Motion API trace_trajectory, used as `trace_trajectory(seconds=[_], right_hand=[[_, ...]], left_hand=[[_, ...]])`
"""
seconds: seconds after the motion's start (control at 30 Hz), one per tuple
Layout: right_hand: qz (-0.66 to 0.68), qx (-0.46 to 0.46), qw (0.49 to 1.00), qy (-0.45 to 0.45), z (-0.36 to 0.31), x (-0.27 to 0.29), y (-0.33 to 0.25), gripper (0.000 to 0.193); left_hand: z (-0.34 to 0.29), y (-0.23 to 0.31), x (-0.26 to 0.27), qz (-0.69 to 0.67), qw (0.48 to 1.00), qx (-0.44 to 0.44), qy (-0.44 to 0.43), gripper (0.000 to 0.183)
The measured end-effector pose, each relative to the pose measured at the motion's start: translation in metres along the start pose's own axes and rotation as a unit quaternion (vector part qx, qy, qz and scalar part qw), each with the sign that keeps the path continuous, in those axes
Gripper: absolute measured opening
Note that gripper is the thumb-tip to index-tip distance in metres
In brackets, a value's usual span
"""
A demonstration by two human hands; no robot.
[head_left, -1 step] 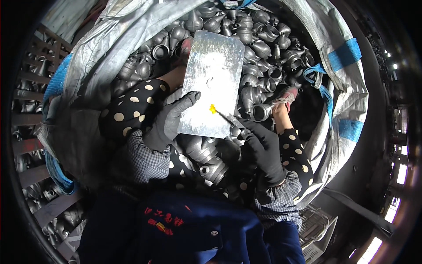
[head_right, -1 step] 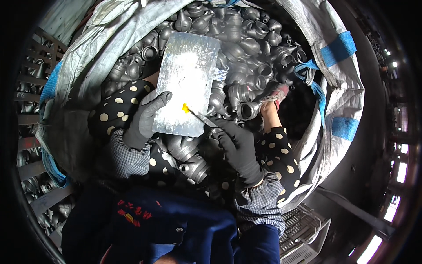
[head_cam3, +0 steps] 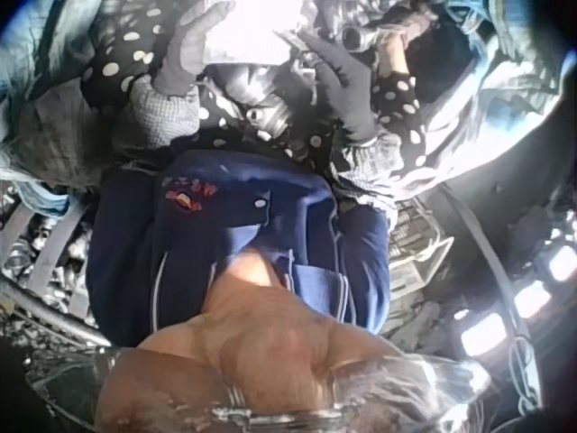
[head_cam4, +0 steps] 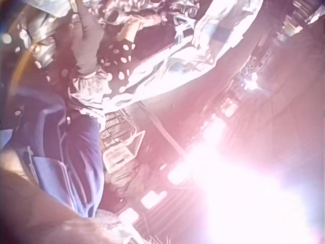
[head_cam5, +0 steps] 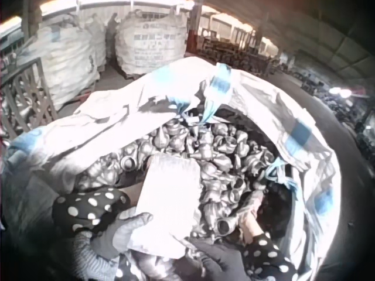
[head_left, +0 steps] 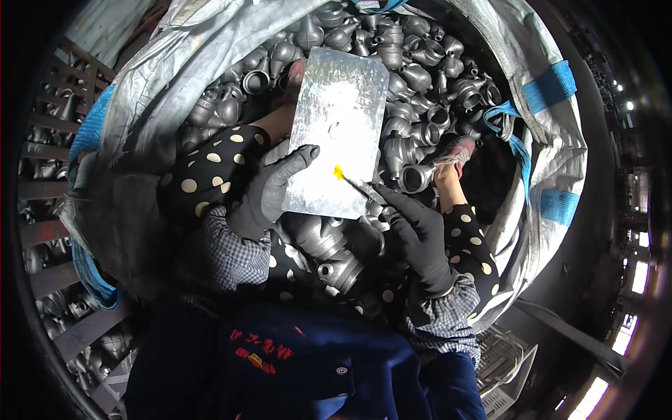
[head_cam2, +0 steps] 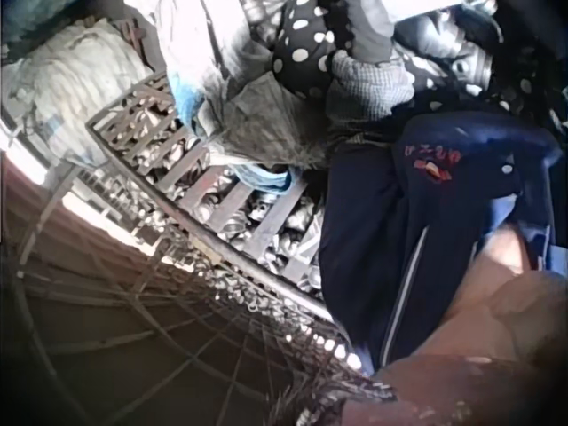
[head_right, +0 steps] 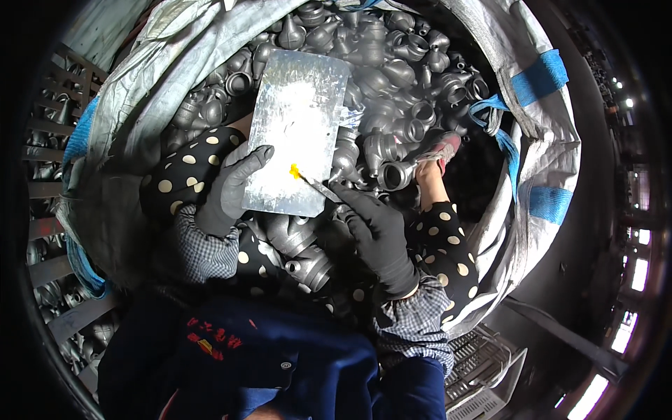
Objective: The person picks metal castings from a large bag, scrapes them using a small blade, tosses a finished part into a crate, and then holds a palette to scrape paste with the blade.
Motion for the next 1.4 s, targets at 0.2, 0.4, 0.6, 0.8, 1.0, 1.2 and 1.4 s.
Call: trace_trajectory(seconds=[0.2,0.4,0.6,0.8,1.0,1.2,1.4], right_hand=[[-0.161,0.068,0.984,-0.032,-0.002,0.003,-0.007,0.052],[-0.227,0.088,0.970,-0.012,-0.004,0.001,-0.005,0.048],[-0.270,0.072,0.960,-0.030,-0.005,-0.001,-0.006,0.049],[-0.276,0.070,0.958,-0.027,-0.005,-0.003,-0.005,0.046],[-0.276,0.073,0.958,-0.025,-0.004,-0.002,-0.004,0.045],[-0.275,0.074,0.958,-0.025,-0.005,-0.003,-0.003,0.043],[-0.288,0.068,0.955,-0.026,-0.006,-0.005,-0.002,0.045]], left_hand=[[0.002,-0.019,0.034,0.022,0.999,-0.027,0.038,0.036],[0.004,-0.013,0.018,0.067,0.997,-0.037,0.031,0.036],[0.000,-0.006,0.010,0.118,0.992,-0.031,0.040,0.036],[0.001,-0.012,0.015,0.144,0.988,-0.037,0.040,0.035],[0.000,-0.008,0.012,0.180,0.982,-0.041,0.032,0.034],[0.000,-0.010,0.013,0.216,0.974,-0.059,0.037,0.034],[0.001,-0.012,0.012,0.142,0.986,-0.056,0.062,0.023]])
Point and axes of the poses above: each hand's wrist, its own z-axis towards the middle knuckle, its own x-axis out of the back of the hand, y = z × x, the point moved 1 cm from there along z, towards the middle knuckle, and after that the axes turned 1 degree about y, right-handed, at the moved point
